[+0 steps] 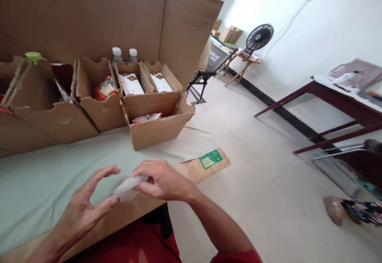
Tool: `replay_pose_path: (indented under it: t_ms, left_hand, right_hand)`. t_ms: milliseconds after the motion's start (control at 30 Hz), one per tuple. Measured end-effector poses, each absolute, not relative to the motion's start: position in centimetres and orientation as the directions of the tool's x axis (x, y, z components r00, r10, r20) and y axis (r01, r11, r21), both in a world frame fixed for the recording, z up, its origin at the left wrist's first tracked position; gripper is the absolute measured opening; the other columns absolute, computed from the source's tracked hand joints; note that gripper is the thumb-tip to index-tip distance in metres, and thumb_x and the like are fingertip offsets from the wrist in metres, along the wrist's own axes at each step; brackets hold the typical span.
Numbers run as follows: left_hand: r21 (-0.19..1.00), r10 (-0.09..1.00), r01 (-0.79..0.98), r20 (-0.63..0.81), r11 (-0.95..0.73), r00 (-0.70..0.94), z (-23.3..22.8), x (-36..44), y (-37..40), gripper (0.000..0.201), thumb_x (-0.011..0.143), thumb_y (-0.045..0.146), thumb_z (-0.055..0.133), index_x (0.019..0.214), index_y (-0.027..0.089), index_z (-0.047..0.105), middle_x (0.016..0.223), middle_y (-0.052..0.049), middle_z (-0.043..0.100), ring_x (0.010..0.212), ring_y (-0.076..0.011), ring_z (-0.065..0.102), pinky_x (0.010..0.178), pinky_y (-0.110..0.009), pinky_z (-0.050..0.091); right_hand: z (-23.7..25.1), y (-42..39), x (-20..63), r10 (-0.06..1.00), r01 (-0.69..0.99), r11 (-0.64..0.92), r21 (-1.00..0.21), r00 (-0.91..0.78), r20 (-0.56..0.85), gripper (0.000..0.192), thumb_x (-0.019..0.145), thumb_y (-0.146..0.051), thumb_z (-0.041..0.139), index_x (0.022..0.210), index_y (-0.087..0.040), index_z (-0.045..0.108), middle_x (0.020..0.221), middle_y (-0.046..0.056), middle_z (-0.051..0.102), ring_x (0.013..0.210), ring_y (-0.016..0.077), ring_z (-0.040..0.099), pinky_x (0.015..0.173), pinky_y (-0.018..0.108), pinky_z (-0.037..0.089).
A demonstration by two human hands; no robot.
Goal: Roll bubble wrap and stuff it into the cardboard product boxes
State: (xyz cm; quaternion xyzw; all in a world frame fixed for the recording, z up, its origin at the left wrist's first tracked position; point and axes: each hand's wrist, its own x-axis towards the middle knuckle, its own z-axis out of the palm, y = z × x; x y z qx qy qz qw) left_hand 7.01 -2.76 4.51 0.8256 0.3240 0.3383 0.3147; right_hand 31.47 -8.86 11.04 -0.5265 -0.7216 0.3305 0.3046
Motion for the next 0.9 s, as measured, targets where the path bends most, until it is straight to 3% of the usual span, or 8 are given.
replay_pose_path:
  t_ms: [100,167,267,333,467,600,733,900]
  left_hand:
    - [0.564,0.646,0.337,0.542,-0.754,0.538,7.2,9.6,0.7,0.065,0.094,0.038,0.065,0.154,0.033,0.043,0.148,-0.013,0.058,0.133,-0.033,0.06,0.105,-0.051,0.057]
    - [0.469,0.578,0.34,0.613,-0.815,0.539,8.5,11.9,3.1,0.067,0.094,0.032,0.066,0.156,0.033,0.04,0.159,-0.014,0.046,0.142,-0.0361,0.051,0.112,-0.058,0.051]
    - [0.402,0.507,0.31,0.642,-0.861,0.575,9.0,15.1,5.4,0.051,0.094,0.023,0.064,0.144,0.033,0.054,0.166,-0.013,0.036,0.146,-0.0394,0.045,0.112,-0.064,0.049]
    - [0.404,0.49,0.283,0.643,-0.87,0.588,8.5,16.4,5.9,0.042,0.094,0.015,0.061,0.131,0.034,0.062,0.166,-0.01,0.036,0.146,-0.0386,0.045,0.111,-0.064,0.05]
    - [0.43,0.505,0.271,0.653,-0.861,0.565,7.6,16.9,5.7,0.043,0.091,0.009,0.061,0.124,0.036,0.063,0.166,-0.005,0.037,0.145,-0.0347,0.047,0.11,-0.061,0.053]
    - [0.442,0.517,0.278,0.642,-0.853,0.565,7.6,16.6,5.5,0.039,0.091,0.009,0.06,0.121,0.034,0.064,0.165,-0.005,0.039,0.146,-0.0335,0.047,0.111,-0.06,0.052]
    - [0.41,0.505,0.295,0.667,-0.863,0.548,7.6,16.8,5.6,0.036,0.089,0.005,0.063,0.115,0.029,0.068,0.163,-0.006,0.044,0.145,-0.0305,0.05,0.113,-0.051,0.051]
    - [0.411,0.505,0.293,0.688,-0.863,0.522,7.5,17.1,5.5,0.03,0.088,0.006,0.068,0.109,0.026,0.07,0.163,-0.005,0.046,0.145,-0.0285,0.05,0.117,-0.046,0.046]
  right_hand:
    - [15.2,-9.2,35.7,0.967,0.617,0.222,-0.755,-0.039,0.253,0.007,0.093,-0.026,0.065,0.096,-0.024,0.071,0.089,0.003,0.073,0.076,0.0163,0.066,0.065,0.029,0.052]
    - [17.8,-8.8,38.7,0.887,0.676,0.228,-0.701,0.153,0.436,0.011,0.091,-0.028,0.071,0.102,-0.026,0.069,0.092,0.003,0.073,0.076,0.0159,0.066,0.065,0.029,0.052]
    - [20.5,-6.6,42.5,0.724,0.81,0.174,-0.559,0.28,0.631,0.02,0.089,-0.031,0.074,0.106,-0.024,0.066,0.09,0.0,0.07,0.069,0.0126,0.062,0.061,0.028,0.049]
    - [21.2,-4.2,44.4,0.751,0.911,0.084,-0.404,0.209,0.627,0.015,0.089,-0.032,0.073,0.098,-0.023,0.066,0.082,-0.002,0.067,0.063,0.0106,0.057,0.059,0.026,0.045]
    - [19.7,1.7,46.0,0.936,0.998,-0.03,-0.05,0.046,0.35,0.006,0.087,-0.025,0.07,0.087,-0.021,0.067,0.07,-0.003,0.064,0.061,0.0111,0.054,0.059,0.025,0.037]
    - [17.3,6.4,45.1,0.999,0.985,-0.043,0.166,0.046,-0.012,0.004,0.088,-0.021,0.07,0.091,-0.018,0.072,0.081,0.005,0.073,0.076,0.02,0.066,0.062,0.027,0.039]
    - [15.8,8.4,43.9,0.949,0.982,0.082,0.17,-0.025,-0.314,0.016,0.094,-0.013,0.061,0.101,-0.013,0.076,0.1,0.014,0.078,0.089,0.025,0.072,0.07,0.032,0.045]
    - [15.7,9.1,43.7,0.878,0.979,0.151,0.134,-0.071,-0.474,0.022,0.093,-0.014,0.064,0.11,-0.013,0.078,0.111,0.016,0.079,0.1,0.0265,0.073,0.081,0.033,0.049]
